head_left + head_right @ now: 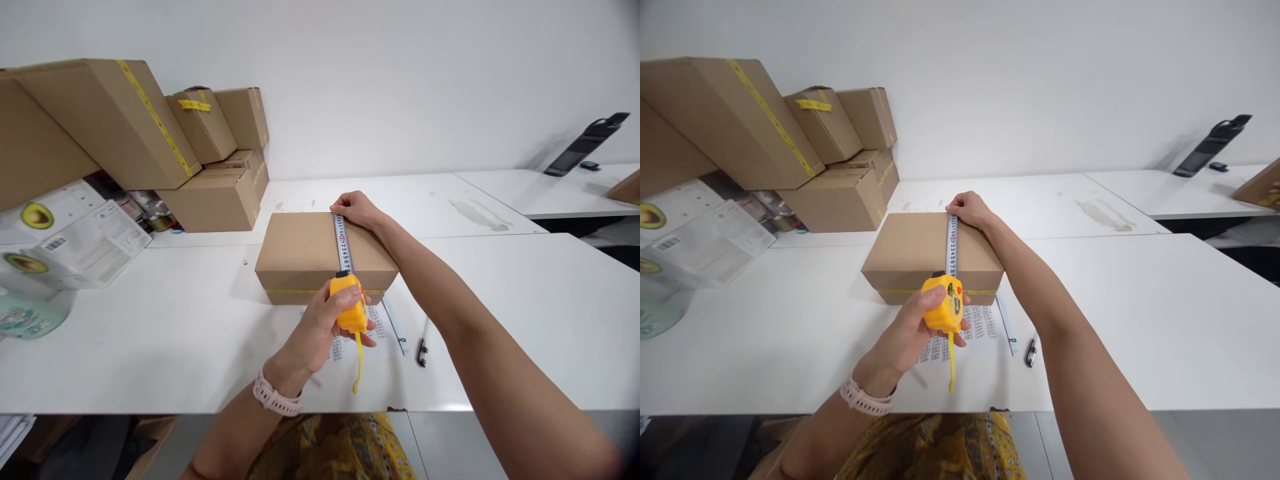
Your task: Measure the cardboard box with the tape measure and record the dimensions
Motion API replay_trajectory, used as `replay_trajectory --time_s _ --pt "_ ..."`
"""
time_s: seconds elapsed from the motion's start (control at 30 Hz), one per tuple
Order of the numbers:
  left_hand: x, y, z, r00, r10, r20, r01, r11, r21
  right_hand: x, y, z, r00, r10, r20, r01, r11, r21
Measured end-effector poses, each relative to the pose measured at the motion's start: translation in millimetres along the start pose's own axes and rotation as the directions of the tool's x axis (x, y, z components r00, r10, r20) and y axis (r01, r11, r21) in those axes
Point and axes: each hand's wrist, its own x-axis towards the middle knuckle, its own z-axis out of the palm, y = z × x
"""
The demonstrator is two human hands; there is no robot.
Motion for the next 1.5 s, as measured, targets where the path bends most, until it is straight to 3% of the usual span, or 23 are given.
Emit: replay_trajectory --time_s 0.17,0.33,0.43,0.53,0.63,0.7,0.73,0.8,0.9,1.03,1.13,1.2,1.3,1.37,1.43,1.5 --pt "-13 -12 2.1 0.999 -0.030 -0.011 0.030 0.999 -0.033 -5 0 -2 1.000 0.007 0.018 -0.007 1.000 0.006" --pt "-11 -11 2.3 1.000 -0.017 -0.015 0.016 1.000 -0.015 3 3 0 1.000 -0.002 0.026 0.002 1.000 0.005" --pt "-21 -6 -7.8 1.000 0.024 -0.011 -0.024 1.000 0.015 -3 2 -6 0.998 -0.049 -0.049 0.055 0.990 0.133" --pt "-47 0 -34.4 0.972 0.217 -0.089 -0.206 0.971 0.126 -37 5 -22 0.956 -0.085 -0.281 0.164 0.949 0.270" --pt "-70 4 -73.1 0.837 0.474 -0.274 -0.361 0.854 0.374 -97 18 -36 0.907 -0.067 -0.416 0.154 0.972 0.179" --pt "-75 4 -98.6 0.768 0.521 -0.373 -0.324 0.818 0.475 -139 30 -37 0.932 -0.061 -0.357 0.091 0.994 0.068" --pt "-74 4 -109.7 0.766 0.502 -0.401 -0.290 0.827 0.481 -157 36 -36 0.948 -0.069 -0.311 0.081 0.996 0.025" --pt "-67 3 -126.5 0.813 0.426 -0.396 -0.237 0.864 0.443 -183 43 -30 0.977 -0.092 -0.194 0.084 0.995 -0.048" --pt "-51 10 -136.3 0.865 0.372 -0.336 -0.224 0.886 0.405 -193 36 -23 0.988 -0.123 -0.092 0.113 0.988 -0.108" --pt "-34 45 -129.8 0.847 0.457 -0.272 -0.328 0.851 0.410 -168 6 -32 0.974 -0.131 -0.186 0.112 0.987 -0.112" --pt "-27 71 -120.5 0.838 0.493 -0.233 -0.371 0.828 0.421 -138 -11 -41 0.926 -0.148 -0.347 0.065 0.969 -0.239" --pt "-29 76 -112.4 0.826 0.517 -0.225 -0.378 0.804 0.460 -119 -16 -42 0.888 -0.206 -0.411 0.059 0.937 -0.344" --pt "-38 56 -95.3 0.817 0.544 -0.189 -0.395 0.769 0.502 -100 -16 -40 0.868 -0.324 -0.377 0.163 0.901 -0.401" --pt "-46 31 -81.2 0.874 0.468 -0.129 -0.366 0.810 0.458 -94 -15 -37 0.877 -0.368 -0.308 0.237 0.890 -0.389" --pt "-52 3 -67.4 0.950 0.309 -0.049 -0.268 0.883 0.386 -90 -15 -34 0.877 -0.398 -0.270 0.272 0.874 -0.404" --pt "-53 -20 -56.7 0.984 0.177 0.025 -0.175 0.925 0.336 -89 -16 -32 0.857 -0.442 -0.264 0.288 0.837 -0.466"
